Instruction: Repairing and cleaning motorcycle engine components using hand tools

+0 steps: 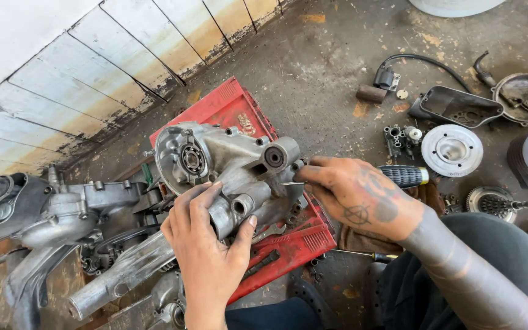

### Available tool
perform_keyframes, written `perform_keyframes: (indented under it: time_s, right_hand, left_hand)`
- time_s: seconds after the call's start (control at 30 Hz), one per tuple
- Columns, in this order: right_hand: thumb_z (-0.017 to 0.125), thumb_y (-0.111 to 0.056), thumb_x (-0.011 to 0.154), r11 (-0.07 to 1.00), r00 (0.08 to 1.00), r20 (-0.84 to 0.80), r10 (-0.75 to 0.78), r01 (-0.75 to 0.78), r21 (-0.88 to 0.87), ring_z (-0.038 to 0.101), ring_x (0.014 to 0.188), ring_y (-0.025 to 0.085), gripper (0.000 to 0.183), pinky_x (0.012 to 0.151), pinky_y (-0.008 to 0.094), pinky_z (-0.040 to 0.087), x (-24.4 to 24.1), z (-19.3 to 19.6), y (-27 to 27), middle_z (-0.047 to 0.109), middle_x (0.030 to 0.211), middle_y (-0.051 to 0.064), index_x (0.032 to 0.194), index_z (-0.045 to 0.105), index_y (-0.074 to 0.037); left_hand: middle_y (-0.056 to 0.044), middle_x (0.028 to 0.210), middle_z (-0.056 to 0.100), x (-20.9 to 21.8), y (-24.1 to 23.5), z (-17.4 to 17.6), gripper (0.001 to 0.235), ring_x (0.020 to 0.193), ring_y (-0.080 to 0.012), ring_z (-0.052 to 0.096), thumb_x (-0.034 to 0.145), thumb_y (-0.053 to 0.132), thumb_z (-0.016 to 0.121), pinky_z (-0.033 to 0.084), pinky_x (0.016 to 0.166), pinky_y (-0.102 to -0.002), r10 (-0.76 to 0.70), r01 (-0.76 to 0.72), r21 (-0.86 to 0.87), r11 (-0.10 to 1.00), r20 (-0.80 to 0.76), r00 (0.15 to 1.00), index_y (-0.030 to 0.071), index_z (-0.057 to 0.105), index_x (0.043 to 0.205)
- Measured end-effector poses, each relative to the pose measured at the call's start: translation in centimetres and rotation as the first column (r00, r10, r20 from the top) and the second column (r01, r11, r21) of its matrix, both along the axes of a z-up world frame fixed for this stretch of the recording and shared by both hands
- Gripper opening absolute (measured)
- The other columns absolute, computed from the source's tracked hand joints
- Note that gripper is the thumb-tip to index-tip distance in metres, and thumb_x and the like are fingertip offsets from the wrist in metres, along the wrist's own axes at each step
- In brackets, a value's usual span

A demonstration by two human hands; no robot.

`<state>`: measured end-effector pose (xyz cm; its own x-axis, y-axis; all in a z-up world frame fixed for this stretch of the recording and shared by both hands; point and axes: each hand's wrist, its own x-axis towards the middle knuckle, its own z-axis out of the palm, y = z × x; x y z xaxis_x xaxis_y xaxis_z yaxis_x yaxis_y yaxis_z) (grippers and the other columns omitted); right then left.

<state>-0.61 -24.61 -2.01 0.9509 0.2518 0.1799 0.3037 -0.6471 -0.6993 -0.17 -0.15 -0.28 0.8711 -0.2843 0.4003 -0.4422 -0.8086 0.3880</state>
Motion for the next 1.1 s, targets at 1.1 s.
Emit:
perform_keyframes:
  time_s: [1.1]
  right_hand:
    - [0.057, -0.019, 0.084, 0.921, 0.974, 0.199, -0.111, 0.176, -0.348, 0.062, 0.070, 0.026, 0.038, 0.063, 0.038, 0.052, -3.0, -1.9, 4.6, 0.062, 0.091, 0.011, 0.118, 0.062, -0.004]
  left_hand:
    - [-0.015, 0.136, 0.058, -0.3, 0.0, -0.1, 0.067, 0.122, -0.0295, 0.053, 0.073, 0.033, 0.078, 0.031, 0.108, -0.046, 0.031, -0.029, 0.044, 0.999, -0.045, 0.999, 0.006, 0.056, 0.129]
